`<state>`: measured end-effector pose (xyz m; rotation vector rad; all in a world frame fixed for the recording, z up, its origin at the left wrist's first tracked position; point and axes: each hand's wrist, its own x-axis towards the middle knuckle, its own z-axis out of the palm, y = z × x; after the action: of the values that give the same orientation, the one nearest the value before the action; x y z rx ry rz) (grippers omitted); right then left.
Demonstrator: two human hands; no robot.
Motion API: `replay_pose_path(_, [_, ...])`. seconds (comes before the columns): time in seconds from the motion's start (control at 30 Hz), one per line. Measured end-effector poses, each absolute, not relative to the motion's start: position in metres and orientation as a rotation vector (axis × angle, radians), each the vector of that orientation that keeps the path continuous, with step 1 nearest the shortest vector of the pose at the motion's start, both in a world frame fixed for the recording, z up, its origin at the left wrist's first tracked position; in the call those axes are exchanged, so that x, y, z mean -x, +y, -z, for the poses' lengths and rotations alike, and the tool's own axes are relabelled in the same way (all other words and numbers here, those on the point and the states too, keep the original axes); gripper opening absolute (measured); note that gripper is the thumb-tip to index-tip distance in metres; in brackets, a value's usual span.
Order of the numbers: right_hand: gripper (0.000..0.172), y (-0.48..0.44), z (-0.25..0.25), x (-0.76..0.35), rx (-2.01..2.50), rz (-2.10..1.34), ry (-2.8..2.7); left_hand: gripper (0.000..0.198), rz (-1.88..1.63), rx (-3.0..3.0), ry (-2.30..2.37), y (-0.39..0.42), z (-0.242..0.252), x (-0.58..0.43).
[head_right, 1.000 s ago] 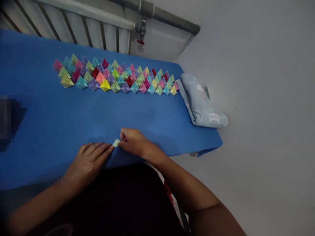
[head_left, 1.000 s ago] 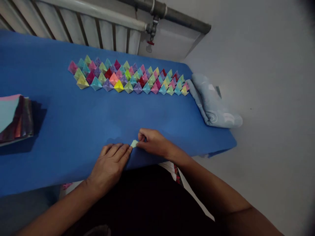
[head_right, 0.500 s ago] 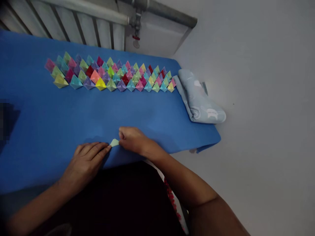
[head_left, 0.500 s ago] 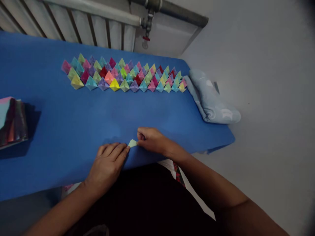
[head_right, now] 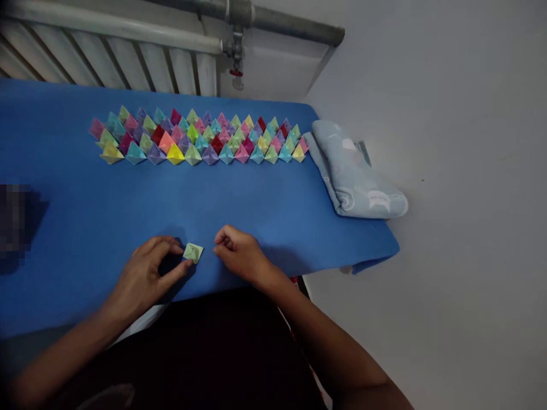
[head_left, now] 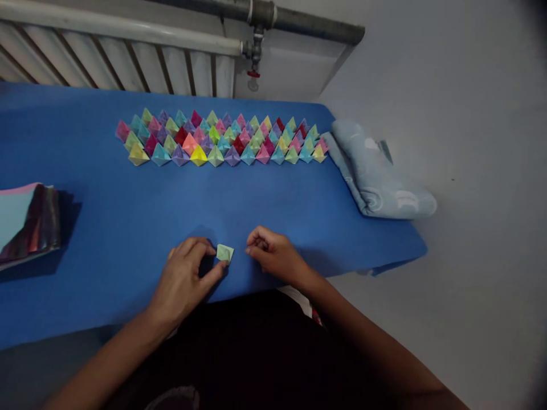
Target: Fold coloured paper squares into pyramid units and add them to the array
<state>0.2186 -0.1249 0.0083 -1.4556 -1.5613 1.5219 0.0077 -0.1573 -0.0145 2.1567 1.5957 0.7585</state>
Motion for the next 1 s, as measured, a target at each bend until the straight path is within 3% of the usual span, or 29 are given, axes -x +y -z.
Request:
replay_pose_path(0.2, [0.005, -0.106, -0.020, -0.221, 1.327, -1.659, -1.526, 0.017, -0.746, -1.874, 1.635, -0.136, -0.005, -0.013])
replay_pose_path(0.5, [0.013, 0.013, -0.041, -0.213, 1.155, -1.437, -1.234, 0.026, -0.932, -0.784, 1.249, -0.026, -0.039, -0.030])
replay_pose_path(0.73, [0.014, 0.027, 0.005, -0.217, 1.188, -1.572, -1.199, 0.024, -0.924, -0.610, 1.177, 0.011, -0.020, -0.043])
replay_pose_path(1.0, [0.013, 0.034, 0.005, -0.216, 1.143, -1.412, -1.489, 0.034, -0.808, -0.731, 1.050, 0.018, -0.001, -0.033])
